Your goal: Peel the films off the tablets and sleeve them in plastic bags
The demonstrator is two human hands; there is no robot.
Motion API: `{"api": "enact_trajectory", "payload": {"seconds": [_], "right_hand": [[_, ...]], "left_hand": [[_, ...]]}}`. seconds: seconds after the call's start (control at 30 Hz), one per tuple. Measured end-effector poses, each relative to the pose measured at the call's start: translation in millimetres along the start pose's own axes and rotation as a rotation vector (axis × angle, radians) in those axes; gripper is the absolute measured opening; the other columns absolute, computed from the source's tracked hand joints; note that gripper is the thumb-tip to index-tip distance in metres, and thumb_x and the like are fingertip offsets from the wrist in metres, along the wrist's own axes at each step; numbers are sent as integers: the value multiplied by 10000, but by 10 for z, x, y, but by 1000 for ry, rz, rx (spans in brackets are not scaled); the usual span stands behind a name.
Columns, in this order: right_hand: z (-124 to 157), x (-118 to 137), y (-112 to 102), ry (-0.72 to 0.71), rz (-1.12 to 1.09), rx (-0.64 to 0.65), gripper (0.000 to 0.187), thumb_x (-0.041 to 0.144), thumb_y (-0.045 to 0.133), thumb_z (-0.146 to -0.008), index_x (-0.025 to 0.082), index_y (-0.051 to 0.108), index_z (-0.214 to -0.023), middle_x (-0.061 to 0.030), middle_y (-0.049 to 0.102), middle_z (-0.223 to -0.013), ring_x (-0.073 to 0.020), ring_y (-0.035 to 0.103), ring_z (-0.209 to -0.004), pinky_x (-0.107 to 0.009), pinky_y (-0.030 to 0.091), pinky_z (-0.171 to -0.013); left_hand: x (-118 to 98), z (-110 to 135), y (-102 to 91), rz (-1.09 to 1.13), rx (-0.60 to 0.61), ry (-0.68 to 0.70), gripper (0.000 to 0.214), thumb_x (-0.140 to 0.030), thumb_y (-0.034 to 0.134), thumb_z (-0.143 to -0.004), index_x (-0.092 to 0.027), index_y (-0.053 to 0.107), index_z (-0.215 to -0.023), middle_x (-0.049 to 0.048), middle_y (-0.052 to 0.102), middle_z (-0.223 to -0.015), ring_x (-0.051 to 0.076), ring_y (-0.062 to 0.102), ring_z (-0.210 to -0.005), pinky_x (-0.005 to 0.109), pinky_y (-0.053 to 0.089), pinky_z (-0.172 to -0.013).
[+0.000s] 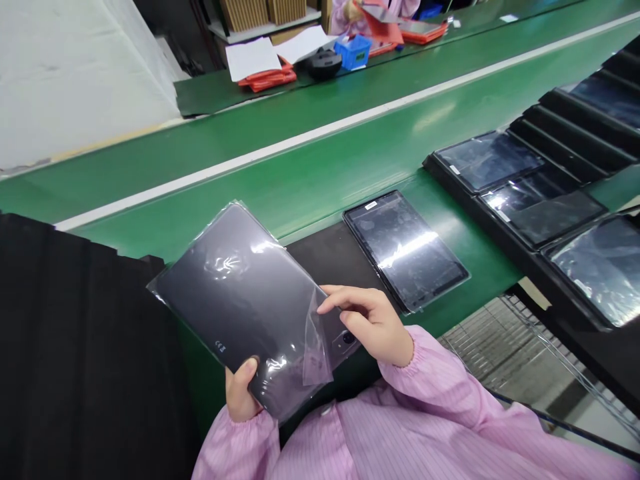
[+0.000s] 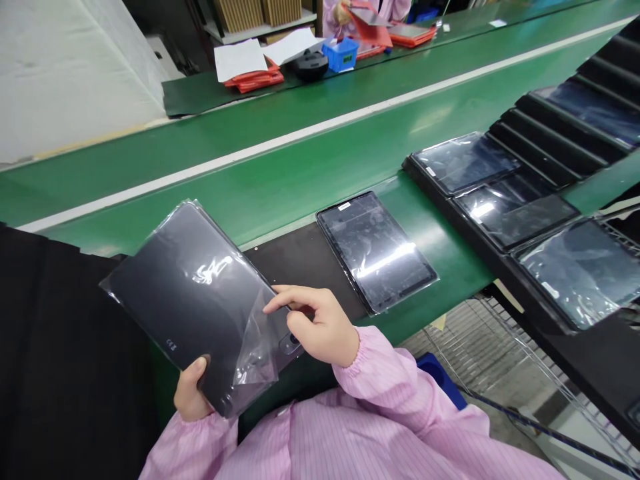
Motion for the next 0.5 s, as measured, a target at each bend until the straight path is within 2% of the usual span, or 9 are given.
{"api": "enact_trajectory", "payload": {"seconds": [0.13, 0.23, 0.3, 0.33, 0.4, 0.5], "right_hand": [[1, -44, 6, 97, -40, -65, 296, 104, 491, -694, 194, 767, -749, -46, 786, -889, -146, 684, -639, -240, 507, -524], [-5, -48, 8, 103, -89, -43, 330, 108, 471, -657, 190, 775, -755, -27, 778, -837, -74, 492, -453, -220, 416, -443], [-12, -48, 4, 95, -122, -31, 351, 108, 459, -638, 187, 779, -758, -13, 776, -833, -43, 347, -403, -210, 346, -401], [-17, -51, -3, 96, -129, -35, 350, 108, 459, -637, 186, 781, -753, -11, 778, -848, -40, 329, -404, -208, 332, -396], [-28, -58, -17, 102, -113, -49, 340, 109, 470, -647, 190, 787, -742, -2, 772, -821, -52, 395, -426, -213, 378, -418], [-43, -59, -24, 90, -88, -48, 345, 106, 485, -660, 216, 798, -754, 31, 691, -617, -113, 574, -529, -278, 551, -582]], "left_hand": [[4, -57, -70, 42, -72, -1, 482, -387, 893, -526, -256, 731, -960, -12, 717, -798, 152, 690, -695, 205, 584, -659], [-9, -55, -74, 55, -94, -6, 461, -329, 902, -496, -244, 727, -914, -12, 731, -829, 142, 691, -693, 191, 585, -679], [-13, -45, -45, 64, -78, -21, 469, -328, 903, -488, -231, 726, -911, 10, 746, -873, 165, 706, -740, 203, 589, -685], [-17, -39, -28, 67, -71, -26, 479, -337, 901, -490, -228, 726, -922, 20, 751, -895, 180, 714, -768, 213, 591, -686], [-24, -29, 3, 67, -65, -35, 495, -343, 898, -493, -232, 725, -944, 26, 757, -914, 196, 719, -798, 223, 593, -679], [-49, -18, 36, 61, -80, -26, 489, -327, 888, -510, -252, 727, -966, 21, 763, -941, 193, 720, -820, 222, 594, -691]]}}
Point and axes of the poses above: each hand's wrist, its own z-axis away from the middle knuckle, its own y-axis out of the palm, x = y × z, the point moved 6 cm from there along -z, towards the middle knuckle
